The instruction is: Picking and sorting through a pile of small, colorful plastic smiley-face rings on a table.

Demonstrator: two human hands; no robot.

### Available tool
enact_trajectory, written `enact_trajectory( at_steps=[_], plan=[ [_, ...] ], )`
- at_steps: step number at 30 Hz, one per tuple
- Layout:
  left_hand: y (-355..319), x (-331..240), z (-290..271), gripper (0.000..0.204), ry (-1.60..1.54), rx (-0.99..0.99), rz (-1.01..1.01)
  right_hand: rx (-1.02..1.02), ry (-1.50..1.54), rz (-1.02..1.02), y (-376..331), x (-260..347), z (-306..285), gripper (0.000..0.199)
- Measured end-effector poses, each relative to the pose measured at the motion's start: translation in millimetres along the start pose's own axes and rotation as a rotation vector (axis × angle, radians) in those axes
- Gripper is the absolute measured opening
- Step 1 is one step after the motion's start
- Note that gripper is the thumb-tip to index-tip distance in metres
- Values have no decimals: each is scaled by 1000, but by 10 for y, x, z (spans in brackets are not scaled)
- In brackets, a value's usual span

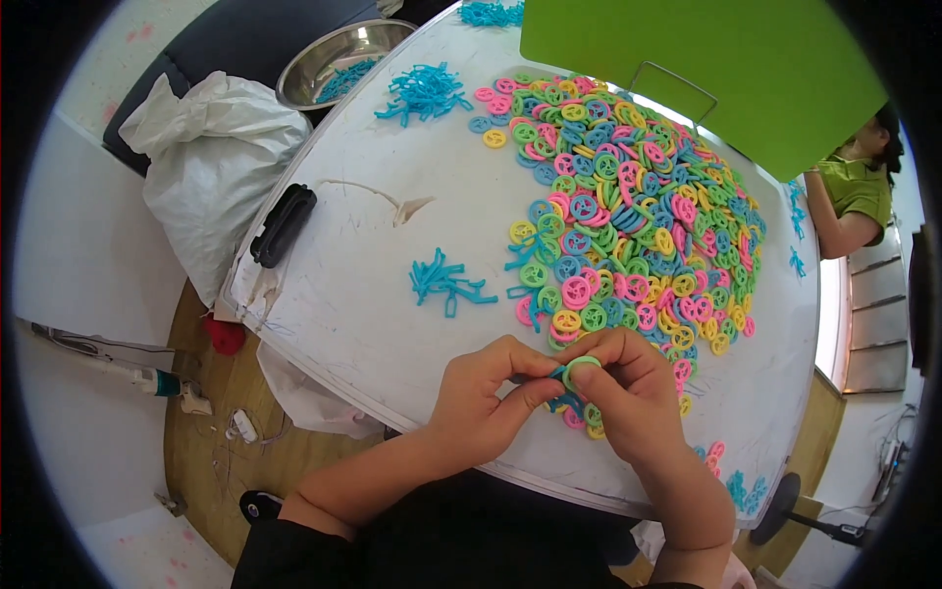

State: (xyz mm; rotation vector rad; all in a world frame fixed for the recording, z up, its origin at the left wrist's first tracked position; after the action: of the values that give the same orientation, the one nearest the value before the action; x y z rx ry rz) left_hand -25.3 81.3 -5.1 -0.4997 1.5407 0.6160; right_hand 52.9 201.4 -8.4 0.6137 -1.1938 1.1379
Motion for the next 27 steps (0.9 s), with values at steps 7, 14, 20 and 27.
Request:
enact_trajectory(
  at_steps=[7, 14, 20, 27],
  plan=[
    [-61, -394, 116, 19, 460, 30, 480, 38, 43, 53, 32, -110, -42, 4],
    [74, -178, -41, 17, 223, 30, 109, -18, -367, -138, -21, 122, -57, 17],
    [36, 5, -15, 20, -61, 144, 15, 35, -516, -336, -48, 262, -25, 26],
    [-29, 6, -104, 23, -151, 86, 84, 121, -856, -544, -104, 534, 284, 39]
  ],
)
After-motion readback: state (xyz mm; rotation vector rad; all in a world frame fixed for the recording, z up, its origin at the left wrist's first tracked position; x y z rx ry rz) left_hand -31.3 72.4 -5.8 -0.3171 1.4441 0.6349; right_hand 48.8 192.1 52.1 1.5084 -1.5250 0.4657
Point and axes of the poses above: each hand's wrist, its own y-axis towards the middle knuckle, its own z-axis out of the palm, x = y × z, the point moved 9 cm from there along y, towards the middle knuckle, and after that the axes turned 4 degrees about -z, right-handed, at the moved point
